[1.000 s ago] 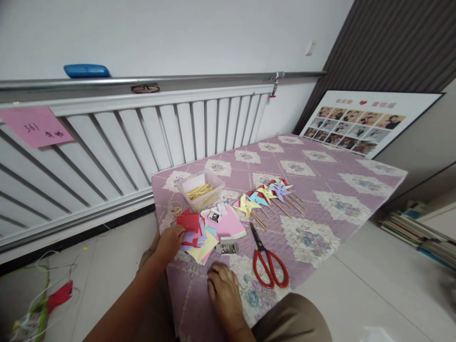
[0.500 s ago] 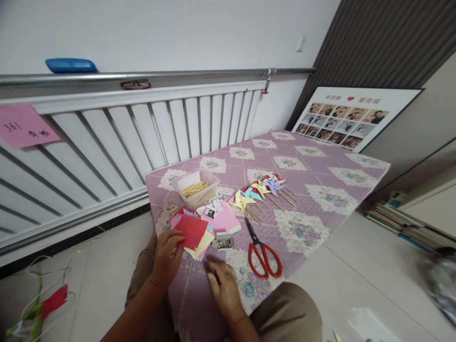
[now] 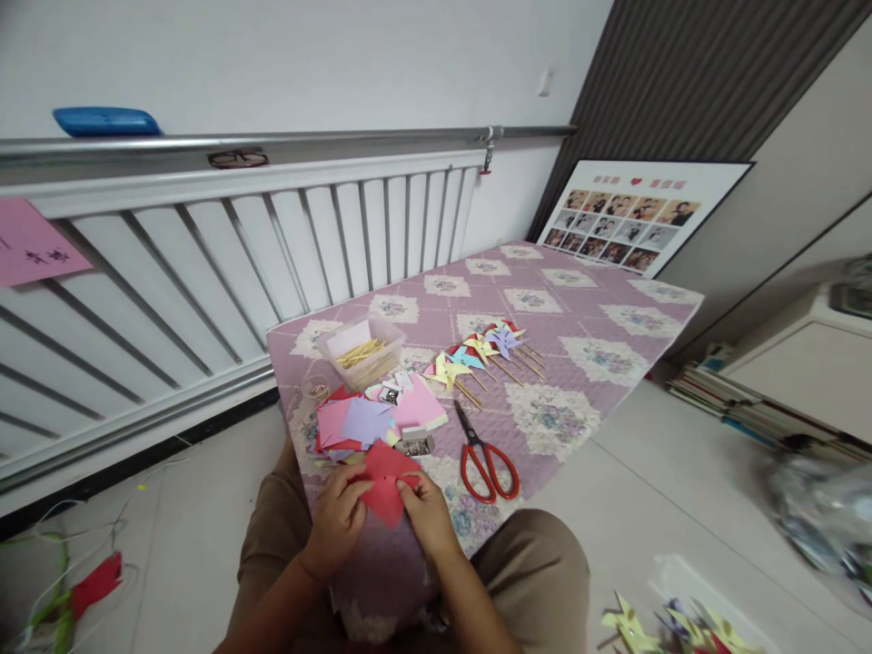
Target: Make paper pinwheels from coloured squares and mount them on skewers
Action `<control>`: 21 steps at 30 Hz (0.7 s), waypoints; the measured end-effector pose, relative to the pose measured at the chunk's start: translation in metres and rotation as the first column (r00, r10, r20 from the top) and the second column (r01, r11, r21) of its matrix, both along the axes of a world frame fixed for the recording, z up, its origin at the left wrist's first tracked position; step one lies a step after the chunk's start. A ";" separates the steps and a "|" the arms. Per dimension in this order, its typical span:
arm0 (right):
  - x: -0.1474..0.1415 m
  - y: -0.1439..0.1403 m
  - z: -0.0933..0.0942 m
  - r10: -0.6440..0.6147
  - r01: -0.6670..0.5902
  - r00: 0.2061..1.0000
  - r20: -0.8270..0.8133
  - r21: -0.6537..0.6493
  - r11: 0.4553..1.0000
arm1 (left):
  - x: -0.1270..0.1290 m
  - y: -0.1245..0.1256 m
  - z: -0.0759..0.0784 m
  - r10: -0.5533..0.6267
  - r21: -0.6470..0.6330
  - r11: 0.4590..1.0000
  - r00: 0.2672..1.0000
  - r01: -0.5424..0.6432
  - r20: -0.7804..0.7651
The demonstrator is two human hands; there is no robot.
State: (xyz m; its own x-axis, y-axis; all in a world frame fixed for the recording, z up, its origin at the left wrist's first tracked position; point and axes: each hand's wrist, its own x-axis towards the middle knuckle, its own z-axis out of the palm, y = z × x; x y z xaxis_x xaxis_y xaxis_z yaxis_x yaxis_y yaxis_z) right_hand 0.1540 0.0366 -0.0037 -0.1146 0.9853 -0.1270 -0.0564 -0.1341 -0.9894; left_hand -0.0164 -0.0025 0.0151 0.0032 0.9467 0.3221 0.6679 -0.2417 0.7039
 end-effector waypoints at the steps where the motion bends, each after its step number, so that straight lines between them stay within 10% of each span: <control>1: 0.001 0.000 -0.003 -0.016 0.016 1.000 -0.013 -0.011 1.000 | 0.001 -0.001 -0.001 0.051 -0.021 0.999 0.996 -0.050 0.075; 5: 0.004 0.000 -0.007 -0.052 0.048 0.996 -0.069 -0.048 0.998 | -0.001 -0.001 -0.005 0.332 -0.319 0.929 0.804 -0.188 0.493; 9: 0.004 -0.001 -0.004 -0.087 0.080 0.990 -0.112 -0.060 0.995 | 0.005 0.000 -0.005 0.462 -0.531 0.847 0.483 0.006 0.744; 14: 0.003 -0.002 0.000 -0.096 0.087 0.985 -0.146 -0.066 0.994 | 0.031 -0.004 0.001 0.442 -0.513 0.796 0.269 0.322 0.855; 21: 0.005 -0.005 0.009 -0.045 0.037 0.985 -0.168 -0.056 0.998 | 0.052 0.017 0.005 0.414 -0.520 0.824 0.388 0.226 0.824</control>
State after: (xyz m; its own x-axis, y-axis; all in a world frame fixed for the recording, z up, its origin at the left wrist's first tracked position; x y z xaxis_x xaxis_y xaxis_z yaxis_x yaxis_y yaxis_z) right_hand 0.1585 0.0314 0.0051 -0.0985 0.9820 -0.1612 -0.2284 -0.1800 -0.9568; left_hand 0.0359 0.0147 0.0203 -0.0727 0.9060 -0.4169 -0.4248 0.3501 0.8349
